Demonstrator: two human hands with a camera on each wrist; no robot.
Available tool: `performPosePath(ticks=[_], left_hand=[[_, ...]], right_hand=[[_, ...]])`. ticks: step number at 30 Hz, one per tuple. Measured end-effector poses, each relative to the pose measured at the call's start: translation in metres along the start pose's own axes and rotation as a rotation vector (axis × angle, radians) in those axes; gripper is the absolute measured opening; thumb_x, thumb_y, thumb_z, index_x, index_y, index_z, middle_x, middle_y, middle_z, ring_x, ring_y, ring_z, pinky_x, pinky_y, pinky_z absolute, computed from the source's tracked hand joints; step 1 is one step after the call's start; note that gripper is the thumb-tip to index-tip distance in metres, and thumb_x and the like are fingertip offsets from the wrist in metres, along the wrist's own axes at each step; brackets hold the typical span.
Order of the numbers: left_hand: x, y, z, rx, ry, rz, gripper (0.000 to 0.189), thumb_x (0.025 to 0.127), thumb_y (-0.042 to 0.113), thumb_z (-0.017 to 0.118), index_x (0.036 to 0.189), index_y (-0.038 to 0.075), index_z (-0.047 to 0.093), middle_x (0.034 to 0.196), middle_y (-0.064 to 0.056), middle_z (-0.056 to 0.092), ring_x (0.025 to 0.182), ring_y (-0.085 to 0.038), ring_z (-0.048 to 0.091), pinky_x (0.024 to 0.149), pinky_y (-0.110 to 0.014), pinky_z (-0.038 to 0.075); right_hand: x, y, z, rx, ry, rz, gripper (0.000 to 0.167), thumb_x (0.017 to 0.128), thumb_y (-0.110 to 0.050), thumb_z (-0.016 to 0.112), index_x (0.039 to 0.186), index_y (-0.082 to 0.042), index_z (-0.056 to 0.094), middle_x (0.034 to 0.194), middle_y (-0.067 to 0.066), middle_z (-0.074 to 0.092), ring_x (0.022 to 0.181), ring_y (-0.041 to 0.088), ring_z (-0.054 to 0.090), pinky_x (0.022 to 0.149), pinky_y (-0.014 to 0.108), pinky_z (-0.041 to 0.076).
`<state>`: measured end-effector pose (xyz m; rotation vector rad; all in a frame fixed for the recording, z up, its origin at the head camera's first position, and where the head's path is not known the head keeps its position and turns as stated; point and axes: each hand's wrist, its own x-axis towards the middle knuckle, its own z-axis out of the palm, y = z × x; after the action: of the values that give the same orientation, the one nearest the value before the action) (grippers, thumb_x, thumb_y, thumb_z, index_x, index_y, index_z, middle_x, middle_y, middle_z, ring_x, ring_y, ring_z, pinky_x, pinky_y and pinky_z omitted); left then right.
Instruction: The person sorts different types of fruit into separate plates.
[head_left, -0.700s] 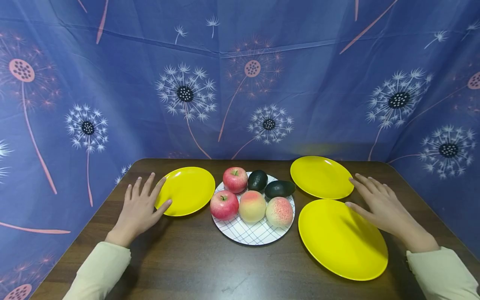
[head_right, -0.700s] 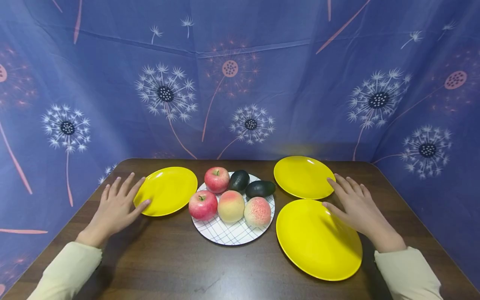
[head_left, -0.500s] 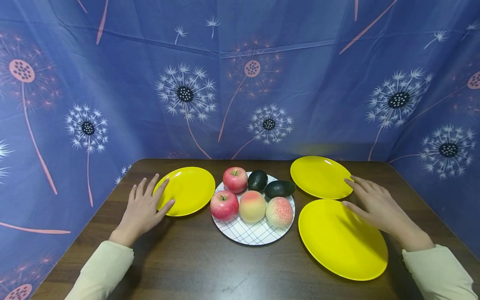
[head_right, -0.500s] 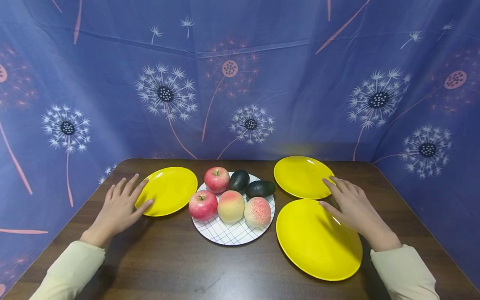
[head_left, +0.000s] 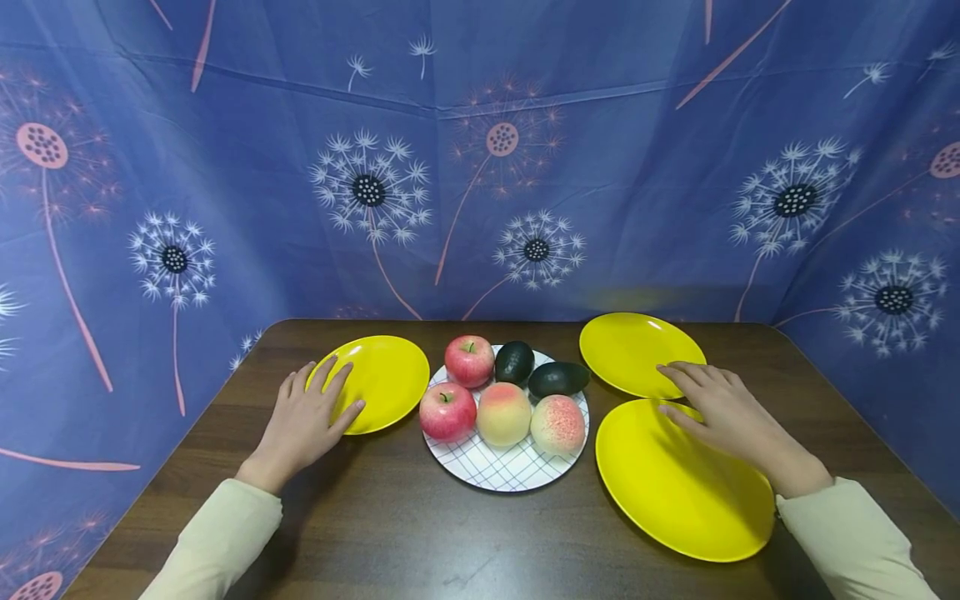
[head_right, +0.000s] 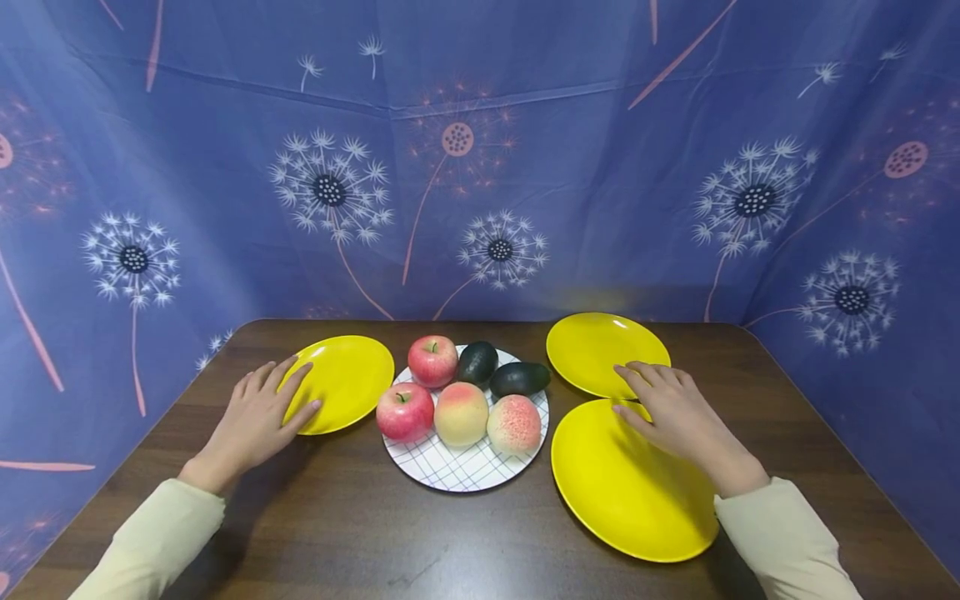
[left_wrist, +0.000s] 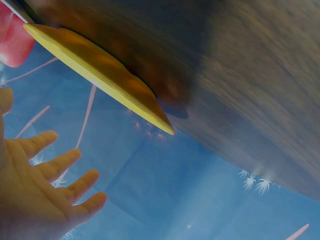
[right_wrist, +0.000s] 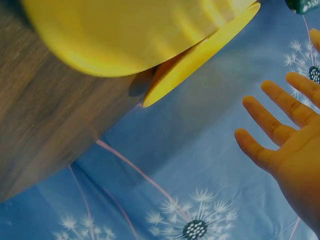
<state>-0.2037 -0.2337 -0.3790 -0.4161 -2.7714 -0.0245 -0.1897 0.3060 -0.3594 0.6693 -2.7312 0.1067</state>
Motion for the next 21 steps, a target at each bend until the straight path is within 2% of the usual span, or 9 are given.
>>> performPosePath(ticks=[12,21], left_hand=[[0.007,0.018,0.002,-0.002,0.052,0.05,0.06,0.088,0.047,0.049,0.133,0.008,0.044,0.135,-0.017,0.044,0.119,-0.041,0.04,0.098,-0.057,0.03],[0.012,0.034,0.002,-0.041,0.037,0.07,0.058,0.088,0.046,0.05,0.132,0.009,0.044,0.134,-0.015,0.045,0.119,-0.038,0.041,0.098,-0.056,0.03]], right_hand=[[0.014,-0.016,0.008,0.002,-0.048,-0.053,0.052,0.083,-0.031,0.064,0.125,-0.004,0.051,0.123,0.017,0.054,0.112,0.036,0.049,0.092,0.058,0.034],[0.022,-0.029,0.013,0.005,-0.094,-0.077,0.051,0.083,-0.034,0.064,0.124,-0.006,0.052,0.123,0.015,0.055,0.112,0.035,0.05,0.094,0.056,0.034]])
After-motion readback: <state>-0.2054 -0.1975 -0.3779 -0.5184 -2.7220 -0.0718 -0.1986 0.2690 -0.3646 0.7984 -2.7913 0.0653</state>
